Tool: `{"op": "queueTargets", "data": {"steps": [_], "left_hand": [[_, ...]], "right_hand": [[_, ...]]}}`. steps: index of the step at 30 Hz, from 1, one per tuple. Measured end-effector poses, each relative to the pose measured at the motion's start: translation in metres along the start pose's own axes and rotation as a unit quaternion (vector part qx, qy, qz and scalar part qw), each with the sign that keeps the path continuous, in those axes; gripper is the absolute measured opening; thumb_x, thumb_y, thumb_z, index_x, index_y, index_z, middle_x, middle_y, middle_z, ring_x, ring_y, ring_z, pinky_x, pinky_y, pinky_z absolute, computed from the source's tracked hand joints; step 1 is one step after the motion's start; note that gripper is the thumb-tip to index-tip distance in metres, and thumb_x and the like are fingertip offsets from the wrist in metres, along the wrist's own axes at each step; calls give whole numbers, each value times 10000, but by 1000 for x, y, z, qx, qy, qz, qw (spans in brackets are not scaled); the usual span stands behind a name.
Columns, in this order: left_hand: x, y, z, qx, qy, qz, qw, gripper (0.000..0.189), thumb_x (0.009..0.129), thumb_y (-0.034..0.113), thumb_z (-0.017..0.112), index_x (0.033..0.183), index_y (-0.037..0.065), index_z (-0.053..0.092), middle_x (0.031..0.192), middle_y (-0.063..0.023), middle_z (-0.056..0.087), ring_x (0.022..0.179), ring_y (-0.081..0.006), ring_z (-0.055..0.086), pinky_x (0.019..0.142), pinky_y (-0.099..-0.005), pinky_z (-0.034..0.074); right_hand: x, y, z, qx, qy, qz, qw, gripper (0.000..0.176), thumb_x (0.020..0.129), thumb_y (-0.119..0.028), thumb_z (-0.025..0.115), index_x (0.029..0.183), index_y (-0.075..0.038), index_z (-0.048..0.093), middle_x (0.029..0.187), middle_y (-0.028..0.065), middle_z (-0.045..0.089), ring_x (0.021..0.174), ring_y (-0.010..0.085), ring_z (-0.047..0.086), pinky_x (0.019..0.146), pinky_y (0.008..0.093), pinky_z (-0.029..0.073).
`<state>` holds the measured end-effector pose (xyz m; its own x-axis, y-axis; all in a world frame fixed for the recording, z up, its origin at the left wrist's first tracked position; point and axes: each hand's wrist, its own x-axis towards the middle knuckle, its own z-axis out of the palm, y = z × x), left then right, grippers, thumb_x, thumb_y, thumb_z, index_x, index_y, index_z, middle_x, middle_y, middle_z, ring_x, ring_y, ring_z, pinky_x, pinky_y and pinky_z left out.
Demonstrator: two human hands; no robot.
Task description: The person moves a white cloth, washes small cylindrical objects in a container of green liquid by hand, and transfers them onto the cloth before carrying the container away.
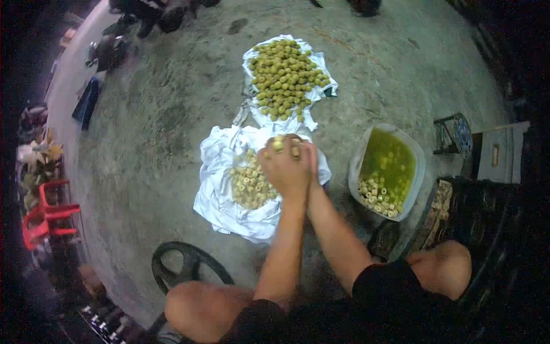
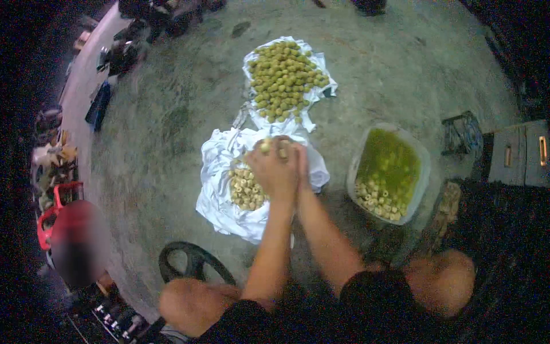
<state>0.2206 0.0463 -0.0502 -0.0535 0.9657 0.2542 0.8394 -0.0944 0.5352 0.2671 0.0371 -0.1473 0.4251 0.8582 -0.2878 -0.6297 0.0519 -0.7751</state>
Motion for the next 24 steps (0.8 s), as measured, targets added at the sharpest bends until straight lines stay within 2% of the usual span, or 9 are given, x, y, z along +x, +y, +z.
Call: {"op": "queueTargets", "data": {"steps": [1, 4, 5, 7, 10, 13, 19, 21, 24], "left_hand": [[5, -20, 0, 13, 27, -32, 999, 280, 797, 298, 695, 1042, 165, 711, 1178, -158, 590, 1130, -372, 494, 902, -472, 469], [4, -103, 5, -100, 32, -125, 987, 303, 843, 336, 660, 1089, 165, 704, 1184, -166, 596, 1150, -368, 491, 923, -469, 452], [6, -126, 13, -169, 21, -146, 975, 323, 857, 352, 648, 1113, 160, 699, 1199, -170, 596, 1163, -368, 489, 940, -470, 439], [-11, -154, 21, -68, 4, -102, 992, 372, 874, 361, 635, 1181, 154, 674, 1230, -169, 588, 1206, -365, 468, 980, -489, 397], [-24, -182, 20, 4, -52, -47, 997, 468, 909, 372, 612, 1350, 223, 567, 1359, -175, 502, 1312, -380, 389, 1074, -564, 238], [-36, -186, 10, 1, -51, -14, 999, 544, 888, 391, 625, 1403, 252, 520, 1423, -170, 460, 1345, -386, 371, 1087, -563, 228], [-43, -184, 17, 75, -30, -13, 997, 581, 865, 377, 635, 1415, 230, 516, 1478, -174, 407, 1366, -384, 352, 1098, -575, 213], [-43, -210, 33, 141, -26, -41, 989, 580, 855, 395, 624, 1385, 175, 539, 1458, -186, 431, 1355, -372, 375, 1075, -572, 251], [-30, -187, 36, 82, 0, -87, 993, 531, 878, 401, 576, 1337, 136, 561, 1418, -188, 467, 1326, -356, 413, 1056, -585, 277]], "right_hand": [[-3, 3, 28, 147, -40, 88, 985, 337, 946, -292, 586, 1140, -17, 604, 1046, 41, 625, 939, 167, 607, 852, 340, 511], [5, 49, 57, -86, -101, 41, 990, 341, 919, -251, 606, 1201, -59, 613, 1014, 66, 657, 903, 230, 635, 831, 359, 521], [7, 56, 55, -251, -140, -30, 957, 357, 916, -253, 603, 1231, -85, 607, 1058, 77, 652, 943, 255, 629, 855, 372, 512], [2, 66, 44, -548, -191, -167, 797, 398, 909, -257, 596, 1289, -138, 594, 1146, 100, 642, 1022, 303, 618, 903, 400, 495], [2, 60, 25, -573, -250, -280, 729, 457, 886, -264, 604, 1336, -197, 570, 1296, 120, 572, 1179, 356, 541, 1002, 439, 438], [-1, 56, 19, -581, -262, -219, 739, 505, 861, -250, 610, 1358, -184, 551, 1392, 93, 525, 1299, 316, 453, 1103, 483, 339], [-8, 53, 24, -669, -223, -262, 659, 522, 830, -287, 659, 1333, -172, 575, 1440, 111, 491, 1304, 341, 466, 1099, 443, 377], [2, 55, 27, -605, -294, -175, 719, 503, 811, -310, 684, 1277, -137, 613, 1401, 118, 532, 1293, 341, 480, 1097, 431, 381], [-4, 24, 41, -652, -243, -189, 693, 499, 757, -341, 736, 1194, -117, 646, 1201, 162, 616, 1172, 341, 560, 993, 457, 446]]}}
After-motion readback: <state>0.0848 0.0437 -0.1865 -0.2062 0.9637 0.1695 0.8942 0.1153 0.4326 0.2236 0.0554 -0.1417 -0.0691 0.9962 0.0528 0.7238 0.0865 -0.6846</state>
